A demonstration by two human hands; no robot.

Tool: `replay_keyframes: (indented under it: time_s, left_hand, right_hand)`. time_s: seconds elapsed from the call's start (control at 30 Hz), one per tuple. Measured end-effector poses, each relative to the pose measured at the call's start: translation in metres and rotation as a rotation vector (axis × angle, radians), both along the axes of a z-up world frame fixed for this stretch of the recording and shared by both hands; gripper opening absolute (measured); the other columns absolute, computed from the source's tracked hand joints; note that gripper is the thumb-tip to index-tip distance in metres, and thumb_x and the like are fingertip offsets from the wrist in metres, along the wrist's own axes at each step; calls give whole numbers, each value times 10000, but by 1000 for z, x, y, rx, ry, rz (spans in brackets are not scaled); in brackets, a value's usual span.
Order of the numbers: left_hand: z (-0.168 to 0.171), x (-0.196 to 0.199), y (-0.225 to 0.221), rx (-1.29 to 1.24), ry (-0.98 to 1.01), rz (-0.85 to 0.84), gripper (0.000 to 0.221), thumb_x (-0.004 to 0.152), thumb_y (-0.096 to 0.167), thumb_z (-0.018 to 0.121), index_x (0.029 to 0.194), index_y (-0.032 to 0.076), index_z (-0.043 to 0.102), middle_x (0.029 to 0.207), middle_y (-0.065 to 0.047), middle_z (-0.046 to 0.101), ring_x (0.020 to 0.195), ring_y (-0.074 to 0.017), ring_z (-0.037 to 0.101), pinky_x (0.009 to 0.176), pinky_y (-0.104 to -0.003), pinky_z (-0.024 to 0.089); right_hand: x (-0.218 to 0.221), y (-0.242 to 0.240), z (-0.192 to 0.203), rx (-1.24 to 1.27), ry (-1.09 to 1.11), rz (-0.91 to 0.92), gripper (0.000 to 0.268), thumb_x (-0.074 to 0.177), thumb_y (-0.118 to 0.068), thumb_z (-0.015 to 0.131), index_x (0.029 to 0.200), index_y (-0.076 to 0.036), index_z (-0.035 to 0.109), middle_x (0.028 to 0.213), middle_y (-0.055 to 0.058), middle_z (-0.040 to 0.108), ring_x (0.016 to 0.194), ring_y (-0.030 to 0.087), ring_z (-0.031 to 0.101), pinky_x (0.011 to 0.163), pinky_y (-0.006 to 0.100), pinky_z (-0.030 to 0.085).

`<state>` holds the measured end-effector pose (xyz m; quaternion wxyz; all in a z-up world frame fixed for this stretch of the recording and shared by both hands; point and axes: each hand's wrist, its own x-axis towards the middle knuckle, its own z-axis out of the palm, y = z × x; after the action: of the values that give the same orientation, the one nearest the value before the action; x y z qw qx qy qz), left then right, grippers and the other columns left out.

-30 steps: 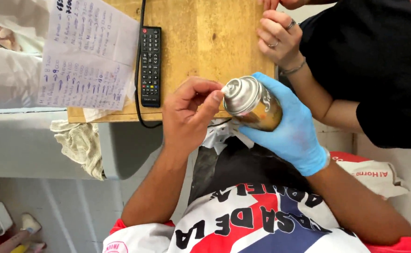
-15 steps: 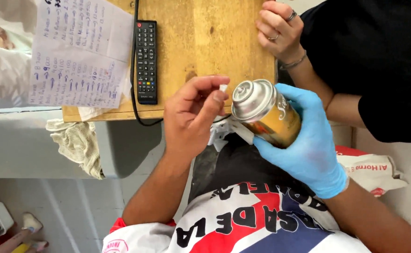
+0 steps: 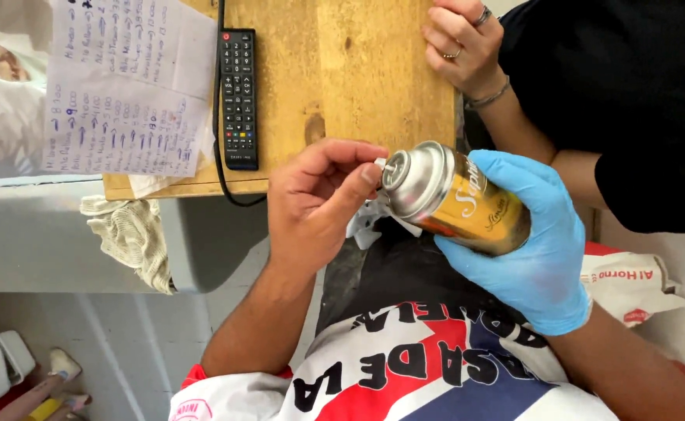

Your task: The person slices a sausage on a yellow cutting board using a knife and then spends time fixing the nozzle on a spray can at a counter.

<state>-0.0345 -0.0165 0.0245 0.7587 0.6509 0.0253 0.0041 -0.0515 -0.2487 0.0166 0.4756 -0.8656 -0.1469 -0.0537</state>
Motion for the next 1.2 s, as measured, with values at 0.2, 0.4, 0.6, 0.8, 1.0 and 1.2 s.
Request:
replay_keyframes:
  time_s: [0.2, 0.4, 0.6, 0.8, 1.0, 1.2]
  left_hand:
    - [4, 0, -1, 90, -24, 2, 130, 1019, 111, 733, 1098, 8, 747, 1027, -85, 730, 930, -141, 684, 818, -242, 585]
    - [3, 1, 0, 108, -43, -4, 130, 1027, 128, 722, 1087, 15, 743, 1042, -90, 710, 946, -157, 682, 833, -249, 583]
    - [3, 1, 1, 45, 36, -13, 143, 1013, 124, 735, 1068, -8, 741, 1000, -84, 737, 728, -111, 626, 694, -211, 536]
    - [2, 3, 2, 22, 77, -19, 155, 1002, 135, 744, 1063, -8, 751, 969, -84, 752, 761, -100, 639, 659, -202, 576]
    - [2, 3, 1, 13, 113, -4, 158, 990, 143, 759, 1054, -1, 760, 961, -74, 760, 779, -87, 650, 651, -206, 598]
    - [2, 4, 3, 27, 95, -17, 162, 992, 137, 758, 1056, -12, 761, 953, -85, 766, 755, -88, 647, 651, -201, 589]
  right_hand:
    - [-2, -3, -2, 5, -37, 10, 766, 774, -75, 983, 1389, 7, 534, 1410, 220, 646, 1329, 365, 666, 1176, 427, 542]
    - [-3, -5, -5, 2, -59, 12, 770, 755, -33, 976, 1388, 21, 540, 1409, 235, 646, 1326, 374, 665, 1174, 438, 545]
    - [-4, -4, -3, 11, -37, -6, 757, 759, -68, 995, 1375, 16, 564, 1401, 223, 650, 1320, 348, 667, 1163, 416, 554]
    - [-3, -5, -4, -5, -34, -7, 741, 773, -87, 987, 1375, 7, 566, 1410, 220, 653, 1331, 353, 666, 1183, 428, 531]
    - [-3, -7, -8, -32, -40, -3, 741, 765, -76, 981, 1379, -1, 572, 1416, 212, 646, 1352, 370, 649, 1185, 447, 530]
    - [-2, -12, -16, -50, -45, 21, 732, 749, -71, 970, 1374, -10, 595, 1421, 206, 637, 1320, 374, 643, 1171, 460, 516]
